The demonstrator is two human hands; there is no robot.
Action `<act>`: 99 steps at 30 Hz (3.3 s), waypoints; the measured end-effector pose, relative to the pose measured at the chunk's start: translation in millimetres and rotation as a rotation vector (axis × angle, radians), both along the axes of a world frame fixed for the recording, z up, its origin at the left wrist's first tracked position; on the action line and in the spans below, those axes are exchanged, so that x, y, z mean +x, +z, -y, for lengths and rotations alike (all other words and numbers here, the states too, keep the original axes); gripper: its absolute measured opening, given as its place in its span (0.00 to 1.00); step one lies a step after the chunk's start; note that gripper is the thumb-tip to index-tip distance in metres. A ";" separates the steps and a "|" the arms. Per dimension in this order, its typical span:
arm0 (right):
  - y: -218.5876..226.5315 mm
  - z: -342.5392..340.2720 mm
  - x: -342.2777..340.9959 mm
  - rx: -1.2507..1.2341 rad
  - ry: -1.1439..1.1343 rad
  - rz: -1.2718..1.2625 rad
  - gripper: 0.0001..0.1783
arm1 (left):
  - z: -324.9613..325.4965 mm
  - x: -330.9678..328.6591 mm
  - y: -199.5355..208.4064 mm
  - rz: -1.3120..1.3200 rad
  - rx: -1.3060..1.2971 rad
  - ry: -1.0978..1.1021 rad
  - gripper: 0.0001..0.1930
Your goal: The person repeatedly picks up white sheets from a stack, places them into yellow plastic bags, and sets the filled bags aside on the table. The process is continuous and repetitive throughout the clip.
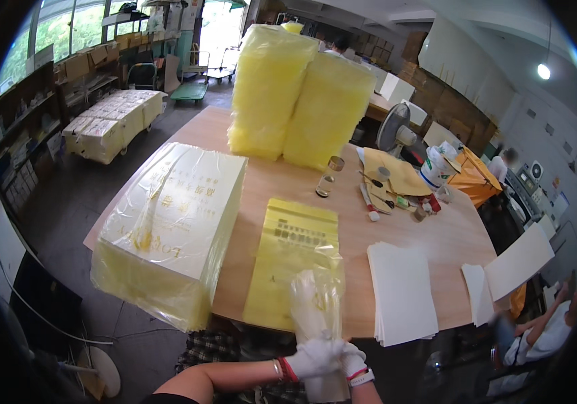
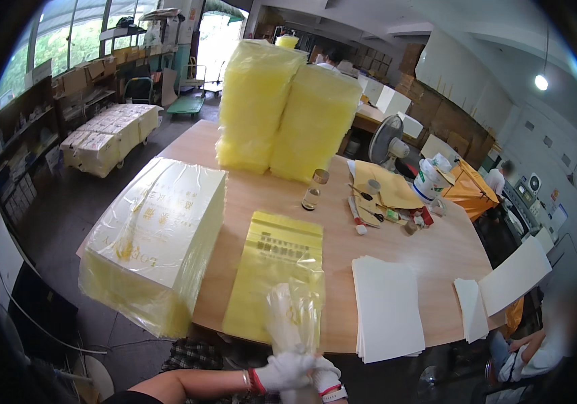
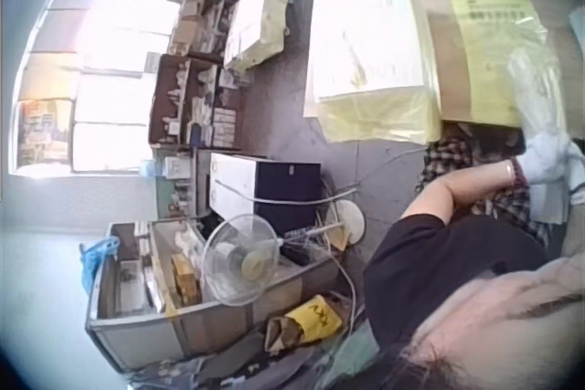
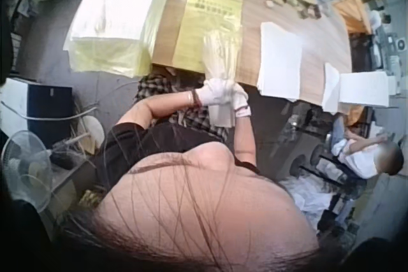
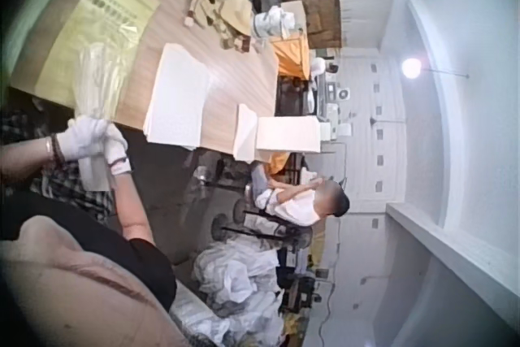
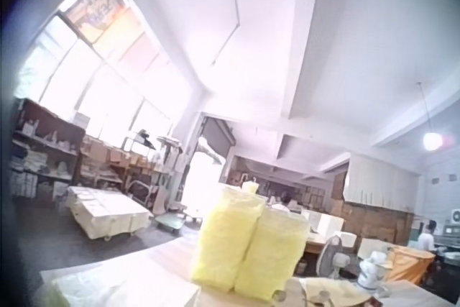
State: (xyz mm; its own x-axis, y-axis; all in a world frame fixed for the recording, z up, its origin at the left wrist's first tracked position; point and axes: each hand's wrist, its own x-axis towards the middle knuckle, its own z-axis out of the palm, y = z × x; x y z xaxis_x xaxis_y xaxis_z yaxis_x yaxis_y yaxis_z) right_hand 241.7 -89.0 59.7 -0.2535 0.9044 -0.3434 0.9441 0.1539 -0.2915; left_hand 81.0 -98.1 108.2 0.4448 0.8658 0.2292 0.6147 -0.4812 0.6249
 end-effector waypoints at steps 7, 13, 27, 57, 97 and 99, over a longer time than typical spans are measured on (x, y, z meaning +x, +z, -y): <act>-72.7 -39.8 -35.9 0.654 -0.427 -0.271 0.37 | -30.9 -58.0 -119.7 0.070 0.075 0.007 0.28; -64.9 -91.9 -27.2 0.204 -0.407 -0.049 0.32 | -85.0 -148.5 -202.1 -0.382 0.497 0.559 0.17; -53.5 81.5 -0.4 -0.005 -0.189 -0.395 0.37 | 103.0 -139.4 -90.6 0.131 -0.483 0.555 0.12; 37.6 22.0 -147.8 -0.327 -0.399 -1.859 0.19 | 97.3 -190.4 78.2 0.358 0.778 0.454 0.07; -54.4 -58.2 -98.1 -0.110 -0.506 -1.230 0.19 | -111.1 -82.0 -124.0 0.050 -0.071 0.010 0.09; -68.0 -86.3 -90.6 0.266 -0.309 -0.745 0.20 | -129.8 -94.0 -132.9 0.256 -0.188 0.199 0.07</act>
State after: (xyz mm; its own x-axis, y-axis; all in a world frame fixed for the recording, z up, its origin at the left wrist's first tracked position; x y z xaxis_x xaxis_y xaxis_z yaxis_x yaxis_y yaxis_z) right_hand 151.1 -2.8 -8.3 -0.0572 0.9971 0.0496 0.5309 0.0724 -0.8443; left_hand -13.0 31.8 -24.7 0.2120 0.9671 0.1403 0.4970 -0.2303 0.8366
